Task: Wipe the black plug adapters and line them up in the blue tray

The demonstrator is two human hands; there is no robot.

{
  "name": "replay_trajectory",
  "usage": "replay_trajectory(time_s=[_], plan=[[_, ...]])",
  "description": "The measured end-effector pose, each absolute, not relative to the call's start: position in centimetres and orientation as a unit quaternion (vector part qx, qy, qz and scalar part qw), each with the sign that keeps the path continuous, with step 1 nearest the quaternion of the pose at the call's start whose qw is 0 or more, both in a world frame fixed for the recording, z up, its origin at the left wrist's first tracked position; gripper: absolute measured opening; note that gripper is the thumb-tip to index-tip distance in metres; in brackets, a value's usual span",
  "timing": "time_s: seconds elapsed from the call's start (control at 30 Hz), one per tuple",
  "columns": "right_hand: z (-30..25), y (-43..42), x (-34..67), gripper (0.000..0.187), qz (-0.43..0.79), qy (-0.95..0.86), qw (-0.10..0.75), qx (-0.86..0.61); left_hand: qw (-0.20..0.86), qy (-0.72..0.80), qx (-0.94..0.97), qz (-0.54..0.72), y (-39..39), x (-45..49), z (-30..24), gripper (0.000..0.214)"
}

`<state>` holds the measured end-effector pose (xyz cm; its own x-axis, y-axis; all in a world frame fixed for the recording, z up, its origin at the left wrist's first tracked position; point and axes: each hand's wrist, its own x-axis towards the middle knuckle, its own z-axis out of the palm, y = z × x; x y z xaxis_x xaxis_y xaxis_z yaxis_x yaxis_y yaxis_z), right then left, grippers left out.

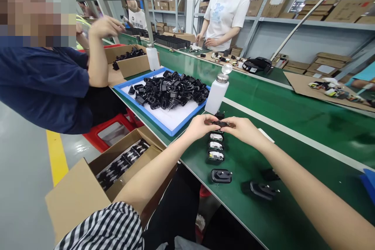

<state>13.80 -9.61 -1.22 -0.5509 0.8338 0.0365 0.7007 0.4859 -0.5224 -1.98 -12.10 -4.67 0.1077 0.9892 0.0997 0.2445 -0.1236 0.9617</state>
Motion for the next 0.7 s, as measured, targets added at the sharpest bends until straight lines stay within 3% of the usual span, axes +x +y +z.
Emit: replay_trajectory(time_s=[0.23,0.5,0.6,0.7], plan=[[-2.5,-9.9,13.7,0.018,0.154,-0.872,0.108,-0.452,0.43,0.533,0.641,0.348,-11.9,-3.1,-4.9,0.028],[-2.8,-9.9,13.2,0.017,0.132,-0.864,0.098,-0.476,0.488,0.538,0.595,0.343,-11.2,-2.6,-5.4,0.031],[-2.6,-9.6,13.4,0.017,0.123,-0.865,0.087,-0.478,0.424,0.543,0.651,0.319,-11.0,-2.5,-5.0,0.031],[-2.1,-9.2,13.3,0.017,0.107,-0.874,0.047,-0.471,0.284,0.558,0.755,0.195,-10.6,-2.1,-3.5,0.026]])
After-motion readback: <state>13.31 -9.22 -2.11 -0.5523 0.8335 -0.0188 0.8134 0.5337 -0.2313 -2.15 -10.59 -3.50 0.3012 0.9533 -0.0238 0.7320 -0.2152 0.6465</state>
